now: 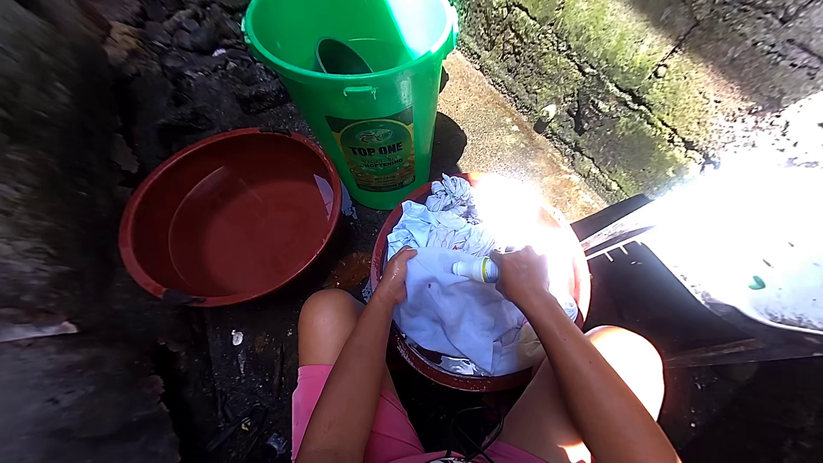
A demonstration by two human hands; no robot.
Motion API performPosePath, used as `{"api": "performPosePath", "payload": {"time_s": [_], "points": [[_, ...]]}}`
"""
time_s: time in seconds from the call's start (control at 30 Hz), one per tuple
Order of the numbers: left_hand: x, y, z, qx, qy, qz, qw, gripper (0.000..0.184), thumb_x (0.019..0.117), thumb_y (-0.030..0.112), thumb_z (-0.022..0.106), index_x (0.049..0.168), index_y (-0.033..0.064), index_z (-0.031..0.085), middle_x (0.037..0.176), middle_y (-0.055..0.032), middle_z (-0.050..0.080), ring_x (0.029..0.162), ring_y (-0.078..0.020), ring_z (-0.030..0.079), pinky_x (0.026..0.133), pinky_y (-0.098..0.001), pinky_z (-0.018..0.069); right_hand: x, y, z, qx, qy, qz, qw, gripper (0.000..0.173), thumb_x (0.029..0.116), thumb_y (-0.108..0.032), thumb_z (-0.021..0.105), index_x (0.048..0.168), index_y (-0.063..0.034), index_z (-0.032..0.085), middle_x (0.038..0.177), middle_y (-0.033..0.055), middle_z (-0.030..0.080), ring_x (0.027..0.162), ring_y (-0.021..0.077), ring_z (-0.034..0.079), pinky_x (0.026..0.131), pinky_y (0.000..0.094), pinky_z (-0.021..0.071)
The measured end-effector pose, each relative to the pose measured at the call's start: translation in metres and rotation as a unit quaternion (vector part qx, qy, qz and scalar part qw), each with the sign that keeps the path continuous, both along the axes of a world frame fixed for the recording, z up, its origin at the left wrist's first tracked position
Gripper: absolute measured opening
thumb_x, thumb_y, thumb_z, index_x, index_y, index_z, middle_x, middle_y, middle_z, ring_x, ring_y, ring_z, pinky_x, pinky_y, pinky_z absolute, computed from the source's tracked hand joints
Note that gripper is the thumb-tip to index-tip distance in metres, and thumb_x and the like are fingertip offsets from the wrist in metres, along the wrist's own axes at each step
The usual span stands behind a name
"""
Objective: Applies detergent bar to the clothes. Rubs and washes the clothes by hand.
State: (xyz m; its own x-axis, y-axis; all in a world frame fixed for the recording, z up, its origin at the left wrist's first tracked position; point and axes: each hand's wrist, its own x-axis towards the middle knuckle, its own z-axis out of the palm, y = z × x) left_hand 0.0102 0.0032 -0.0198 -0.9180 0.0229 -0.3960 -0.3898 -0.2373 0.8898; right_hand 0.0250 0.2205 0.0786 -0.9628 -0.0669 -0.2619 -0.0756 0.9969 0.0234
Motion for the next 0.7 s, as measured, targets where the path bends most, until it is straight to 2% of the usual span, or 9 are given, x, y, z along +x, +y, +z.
{"api": "performPosePath", "payload": {"time_s": [0.07, 0.17, 0.2, 0.27, 0.33, 0.4, 0.47, 0.6, 0.7], "points": [[0.003, -0.007, 0.002, 0.075, 0.029, 0.038, 0.996, 0.026, 0.1063, 0.032, 0.043, 0.122, 0.0189, 0.059, 0.11, 0.0004, 0.067, 0.1, -0.01, 0.065, 0.087, -0.0356, 0.0553, -0.002, 0.008, -0.008, 0.013, -0.051, -0.019, 0.998, 0.04, 0.0766, -0.007, 0.084, 0.115, -0.0097, 0.074, 0.113, 0.0191, 0.07, 0.12, 0.0463, 0.058, 0.084, 0.0635, 0.0504], [0.001, -0.009, 0.009, 0.087, 0.057, 0.09, 0.99, 0.026, 0.1068, 0.031, 0.04, 0.119, 0.0186, 0.06, 0.11, 0.0014, 0.067, 0.102, -0.0092, 0.066, 0.09, -0.0351, 0.0555, -0.004, 0.021, -0.019, 0.023, -0.121, -0.042, 0.991, 0.038, 0.078, -0.01, 0.085, 0.114, -0.0088, 0.074, 0.113, 0.0213, 0.07, 0.119, 0.0479, 0.058, 0.088, 0.0694, 0.0474], [-0.002, -0.01, 0.011, 0.023, 0.046, 0.096, 0.994, 0.026, 0.1071, 0.028, 0.04, 0.12, 0.0143, 0.058, 0.112, -0.0019, 0.065, 0.102, -0.0113, 0.063, 0.09, -0.0369, 0.0539, -0.003, 0.025, -0.021, 0.029, -0.139, -0.046, 0.989, 0.036, 0.0791, -0.012, 0.085, 0.113, -0.0085, 0.074, 0.114, 0.0214, 0.07, 0.119, 0.0469, 0.059, 0.09, 0.0696, 0.0458], [-0.009, -0.013, 0.005, -0.178, 0.003, 0.074, 0.981, 0.029, 0.106, 0.021, 0.046, 0.124, 0.002, 0.057, 0.115, -0.018, 0.062, 0.104, -0.0269, 0.059, 0.089, -0.0487, 0.0485, -0.002, 0.029, -0.022, 0.037, -0.159, -0.048, 0.985, 0.032, 0.0826, -0.013, 0.082, 0.113, -0.0068, 0.074, 0.116, 0.0214, 0.07, 0.117, 0.0447, 0.061, 0.093, 0.0688, 0.0442], [-0.015, -0.014, 0.0, -0.348, -0.048, 0.032, 0.936, 0.037, 0.1009, 0.014, 0.057, 0.134, -0.0014, 0.053, 0.129, -0.0285, 0.06, 0.12, -0.0432, 0.057, 0.098, -0.0617, 0.0462, 0.0, 0.034, -0.016, 0.03, -0.157, -0.049, 0.986, 0.032, 0.0844, -0.013, 0.081, 0.115, -0.0054, 0.072, 0.117, 0.0224, 0.07, 0.114, 0.0447, 0.063, 0.092, 0.0679, 0.0465], [-0.014, -0.008, 0.005, -0.426, -0.058, 0.021, 0.903, 0.053, 0.0988, 0.019, 0.064, 0.146, 0.0013, 0.046, 0.148, -0.0274, 0.048, 0.139, -0.0474, 0.042, 0.108, -0.0657, 0.0364, 0.004, 0.038, -0.006, -0.011, -0.121, -0.054, 0.991, 0.037, 0.0841, -0.009, 0.081, 0.119, -0.0032, 0.07, 0.115, 0.0254, 0.069, 0.111, 0.0476, 0.064, 0.09, 0.0685, 0.0487], [-0.011, 0.0, 0.012, -0.478, 0.016, 0.02, 0.878, 0.058, 0.0994, 0.027, 0.066, 0.148, 0.0027, 0.047, 0.159, -0.0228, 0.039, 0.149, -0.0459, 0.028, 0.115, -0.0664, 0.0258, 0.007, 0.038, 0.002, -0.05, -0.083, -0.06, 0.993, 0.043, 0.0831, -0.008, 0.083, 0.123, -0.0025, 0.068, 0.115, 0.0275, 0.068, 0.109, 0.0494, 0.065, 0.086, 0.0683, 0.0503], [0.002, 0.014, -0.006, -0.517, 0.244, -0.094, 0.815, 0.043, 0.0999, 0.035, 0.064, 0.136, 0.012, 0.064, 0.153, -0.0124, 0.052, 0.151, -0.0438, 0.028, 0.115, -0.0755, 0.0145, 0.01, 0.034, 0.006, -0.053, -0.051, -0.05, 0.996, 0.05, 0.078, -0.009, 0.087, 0.124, -0.0039, 0.069, 0.116, 0.0269, 0.067, 0.108, 0.0479, 0.064, 0.083, 0.0665, 0.0517], [0.003, 0.013, -0.009, -0.538, 0.18, -0.318, 0.759, 0.02, 0.0957, 0.031, 0.072, 0.107, 0.0152, 0.079, 0.149, -0.0102, 0.056, 0.154, -0.0436, 0.02, 0.112, -0.0812, 0.0, 0.011, 0.026, 0.008, -0.005, -0.078, -0.044, 0.996, 0.045, 0.0789, -0.011, 0.085, 0.121, -0.0075, 0.071, 0.116, 0.0238, 0.068, 0.115, 0.0464, 0.061, 0.087, 0.0664, 0.0488]]}}
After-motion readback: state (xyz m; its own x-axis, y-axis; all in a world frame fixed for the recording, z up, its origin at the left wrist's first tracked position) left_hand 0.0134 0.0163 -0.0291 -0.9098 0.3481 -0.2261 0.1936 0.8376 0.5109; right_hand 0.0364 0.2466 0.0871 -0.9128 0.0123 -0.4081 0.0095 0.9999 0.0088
